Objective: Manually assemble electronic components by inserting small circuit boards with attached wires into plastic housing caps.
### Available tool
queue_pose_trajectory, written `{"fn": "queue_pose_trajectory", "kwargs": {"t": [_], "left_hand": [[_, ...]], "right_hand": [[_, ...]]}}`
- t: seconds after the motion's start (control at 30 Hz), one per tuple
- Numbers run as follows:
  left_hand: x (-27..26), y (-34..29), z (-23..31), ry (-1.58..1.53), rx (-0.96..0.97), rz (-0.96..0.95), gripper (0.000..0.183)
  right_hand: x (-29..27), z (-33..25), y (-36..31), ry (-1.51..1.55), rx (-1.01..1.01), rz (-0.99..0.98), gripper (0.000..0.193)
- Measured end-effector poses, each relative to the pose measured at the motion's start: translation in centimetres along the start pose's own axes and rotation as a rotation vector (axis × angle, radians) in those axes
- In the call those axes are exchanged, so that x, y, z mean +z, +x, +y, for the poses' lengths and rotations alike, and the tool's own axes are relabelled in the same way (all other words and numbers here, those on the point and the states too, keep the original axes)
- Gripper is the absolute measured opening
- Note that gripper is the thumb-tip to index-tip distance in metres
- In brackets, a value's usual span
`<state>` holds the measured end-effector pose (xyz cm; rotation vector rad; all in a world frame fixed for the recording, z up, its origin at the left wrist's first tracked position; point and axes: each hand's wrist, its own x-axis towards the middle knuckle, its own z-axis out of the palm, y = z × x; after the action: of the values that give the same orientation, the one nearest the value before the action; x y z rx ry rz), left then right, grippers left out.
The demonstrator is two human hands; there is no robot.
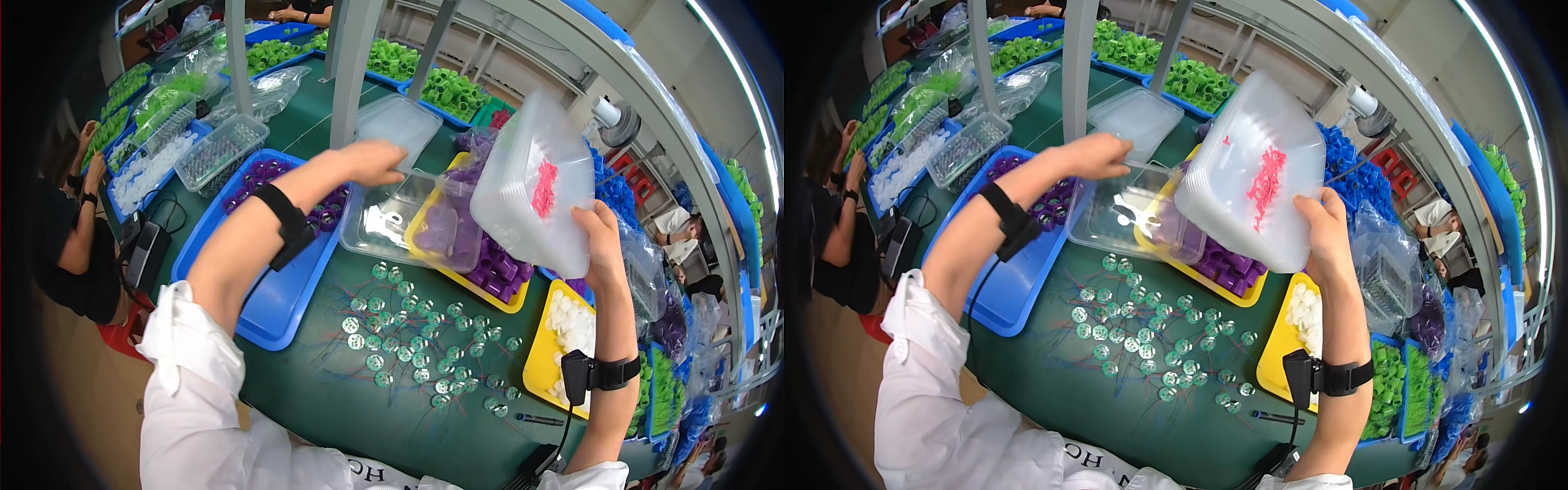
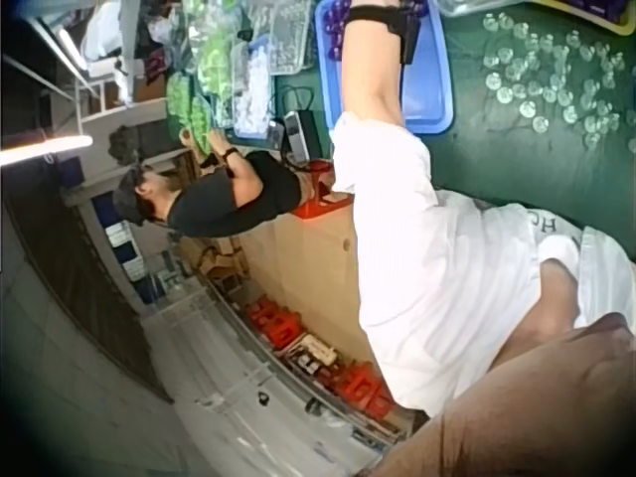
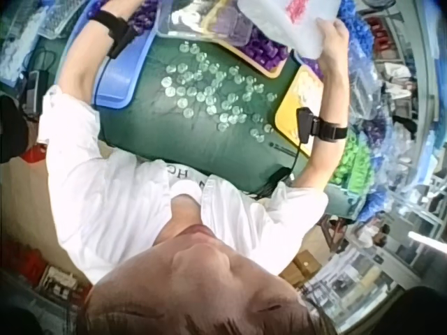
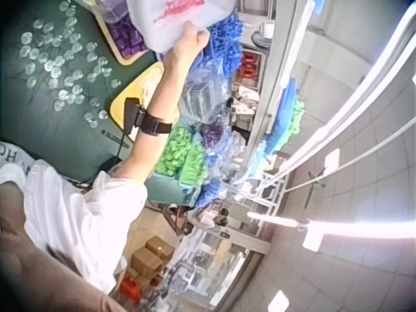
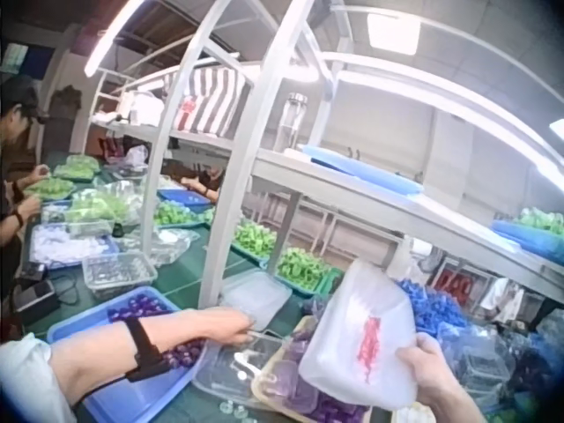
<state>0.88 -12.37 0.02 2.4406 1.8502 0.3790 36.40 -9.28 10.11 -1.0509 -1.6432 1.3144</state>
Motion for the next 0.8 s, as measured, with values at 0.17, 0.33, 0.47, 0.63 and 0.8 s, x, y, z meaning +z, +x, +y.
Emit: {"fn": "queue_pose_trajectory", "kwargs": {"t": [0.17,0.33,0.47,0.63,0.8], "left_hand": [[-3.8,-2.1,1.1,-0.478,-0.326,-0.109,0.034],[0.0,-4.1,2.7,-1.125,-0.588,0.047,0.043],[3.5,-4.4,5.0,-1.215,-0.776,0.079,0.063],[3.5,-4.8,7.3,-1.471,-0.791,0.047,0.05],[3.4,-5.2,7.0,-1.534,-0.785,-0.022,0.047]], "right_hand": [[1.5,0.2,0.1,0.063,-0.025,-0.007,0.021],[5.2,2.4,0.3,0.121,-0.024,-0.04,0.024],[8.1,5.7,1.6,0.082,0.039,-0.04,0.022],[9.8,10.1,2.4,-0.028,0.13,0.012,0.026],[10.0,9.7,1.9,-0.257,0.182,0.045,0.024]]}}
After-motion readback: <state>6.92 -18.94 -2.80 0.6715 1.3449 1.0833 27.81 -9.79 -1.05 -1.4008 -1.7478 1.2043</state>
